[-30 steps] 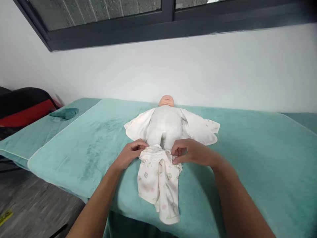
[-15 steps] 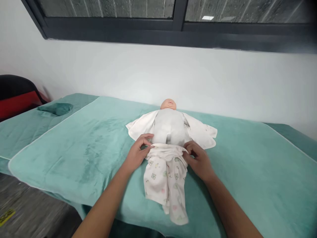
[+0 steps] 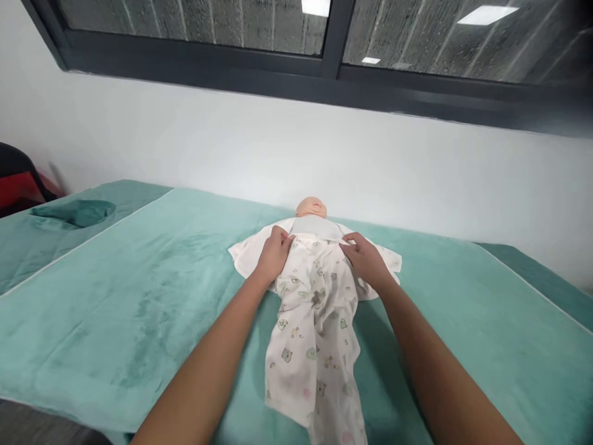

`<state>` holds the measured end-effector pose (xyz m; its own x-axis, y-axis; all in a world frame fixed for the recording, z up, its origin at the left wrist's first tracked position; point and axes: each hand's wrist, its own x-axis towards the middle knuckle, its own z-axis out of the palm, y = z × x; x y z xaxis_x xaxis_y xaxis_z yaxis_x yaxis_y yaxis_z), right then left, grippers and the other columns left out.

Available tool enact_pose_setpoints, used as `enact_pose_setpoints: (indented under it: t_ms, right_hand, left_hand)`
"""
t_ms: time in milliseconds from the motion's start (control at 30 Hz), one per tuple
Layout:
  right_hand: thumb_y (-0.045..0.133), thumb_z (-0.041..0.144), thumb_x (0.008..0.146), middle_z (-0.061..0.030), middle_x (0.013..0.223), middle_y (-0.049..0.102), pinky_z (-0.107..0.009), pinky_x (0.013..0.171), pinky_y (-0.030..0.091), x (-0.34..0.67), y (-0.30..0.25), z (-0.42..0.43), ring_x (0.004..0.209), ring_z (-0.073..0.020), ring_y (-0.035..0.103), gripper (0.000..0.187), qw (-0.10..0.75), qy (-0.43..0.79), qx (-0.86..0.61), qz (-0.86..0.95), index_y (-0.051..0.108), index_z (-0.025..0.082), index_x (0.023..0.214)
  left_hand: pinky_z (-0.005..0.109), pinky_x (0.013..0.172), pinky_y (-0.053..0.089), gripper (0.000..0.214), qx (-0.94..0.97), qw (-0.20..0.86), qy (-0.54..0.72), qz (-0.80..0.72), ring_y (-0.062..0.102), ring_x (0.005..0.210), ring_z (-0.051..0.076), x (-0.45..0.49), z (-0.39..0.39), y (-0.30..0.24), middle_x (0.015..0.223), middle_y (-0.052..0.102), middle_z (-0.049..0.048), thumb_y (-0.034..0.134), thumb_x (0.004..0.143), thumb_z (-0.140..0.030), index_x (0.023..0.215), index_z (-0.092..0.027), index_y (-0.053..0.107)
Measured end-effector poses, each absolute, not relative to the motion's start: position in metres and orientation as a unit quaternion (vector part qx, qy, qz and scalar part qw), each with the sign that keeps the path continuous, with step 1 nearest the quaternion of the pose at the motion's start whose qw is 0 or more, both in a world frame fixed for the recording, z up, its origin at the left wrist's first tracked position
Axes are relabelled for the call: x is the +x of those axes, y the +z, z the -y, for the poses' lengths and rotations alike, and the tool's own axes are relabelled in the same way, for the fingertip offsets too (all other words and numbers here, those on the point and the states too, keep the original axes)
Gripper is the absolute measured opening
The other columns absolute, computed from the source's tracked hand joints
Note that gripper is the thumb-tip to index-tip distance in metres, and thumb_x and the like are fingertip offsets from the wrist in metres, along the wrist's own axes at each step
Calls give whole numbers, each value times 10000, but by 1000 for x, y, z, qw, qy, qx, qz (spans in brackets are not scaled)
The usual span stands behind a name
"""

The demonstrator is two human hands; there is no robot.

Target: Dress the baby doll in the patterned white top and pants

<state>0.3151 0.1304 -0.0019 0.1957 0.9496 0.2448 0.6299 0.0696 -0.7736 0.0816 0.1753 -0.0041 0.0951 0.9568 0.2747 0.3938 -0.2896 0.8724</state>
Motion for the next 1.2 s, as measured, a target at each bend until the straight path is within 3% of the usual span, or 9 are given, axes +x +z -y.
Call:
enact_pose_setpoints:
  t_ms: [133, 200, 300, 433, 600, 800, 900, 1000, 1200]
  right_hand:
    - [639, 511, 766, 55, 588, 500, -254, 531, 304, 309, -8, -157, 548, -125, 411, 302, 502, 288, -616, 534, 567, 219, 786]
    - [643, 542, 768, 58, 558, 440, -249, 521, 278, 311, -15, -156, 549, -116, 369, 371, 508, 292, -611, 533, 500, 211, 678]
    - [626, 588, 780, 44, 558, 433, -250, 520, 283, 325, -18, -147, 568, -119, 366, 459, 447, 319, -613, 568, 454, 202, 601]
    - [661, 605, 737, 27, 540, 481, -262, 512, 341, 349, -13, -138, 571, -147, 444, 446, 362, 408, -597, 589, 522, 203, 603]
    - [704, 515, 710, 0, 656, 602, -287, 564, 437, 354, -10, -134, 674, -192, 555, 312, 342, 418, -572, 617, 605, 220, 689]
    - [677, 395, 725, 9, 772, 644, -284, 636, 466, 340, -18, -134, 738, -182, 582, 207, 418, 412, -561, 584, 567, 221, 746]
    - [695, 355, 693, 12, 797, 647, -264, 579, 443, 336, -26, -137, 677, -160, 571, 233, 479, 419, -551, 540, 538, 226, 808]
    - [682, 359, 681, -24, 867, 682, -276, 549, 449, 333, -34, -142, 671, -178, 597, 306, 515, 391, -563, 515, 542, 231, 921]
    - [659, 321, 683, -56, 965, 710, -345, 665, 519, 329, -41, -153, 810, -228, 659, 344, 541, 391, -530, 522, 565, 235, 1003]
  left_hand:
    - [276, 661, 401, 207, 633, 376, 449, -506, 521, 726, 174, 83, -193, -15, 742, 553, -6, 499, 883, -403, 817, -208, 509]
    - [265, 649, 406, 228, 644, 421, 417, -484, 526, 728, 167, 76, -193, -16, 770, 584, -3, 521, 852, -422, 830, -198, 556]
    - [258, 645, 415, 242, 673, 484, 339, -445, 543, 744, 168, 60, -190, -7, 806, 623, 2, 544, 807, -425, 825, -191, 603]
    - [262, 652, 441, 234, 702, 516, 240, -429, 575, 797, 189, 45, -185, 10, 847, 652, 8, 580, 741, -389, 864, -196, 629]
    - [271, 677, 456, 219, 711, 535, 234, -392, 600, 819, 195, 41, -180, 11, 891, 676, 16, 625, 690, -290, 890, -201, 634]
    - [261, 684, 463, 239, 662, 592, 276, -367, 608, 833, 190, 43, -180, -1, 851, 660, 13, 632, 704, -273, 923, -180, 644]
    - [223, 578, 400, 187, 649, 585, 305, -380, 547, 705, 140, 47, -179, -4, 800, 624, 4, 627, 702, -258, 867, -169, 634]
    - [211, 568, 367, 126, 645, 571, 329, -387, 502, 678, 114, 52, -177, -5, 791, 592, -10, 599, 720, -237, 828, -173, 605]
    - [204, 530, 315, 107, 597, 539, 411, -429, 421, 600, 95, 67, -176, -12, 677, 468, -50, 602, 732, -247, 760, -188, 517]
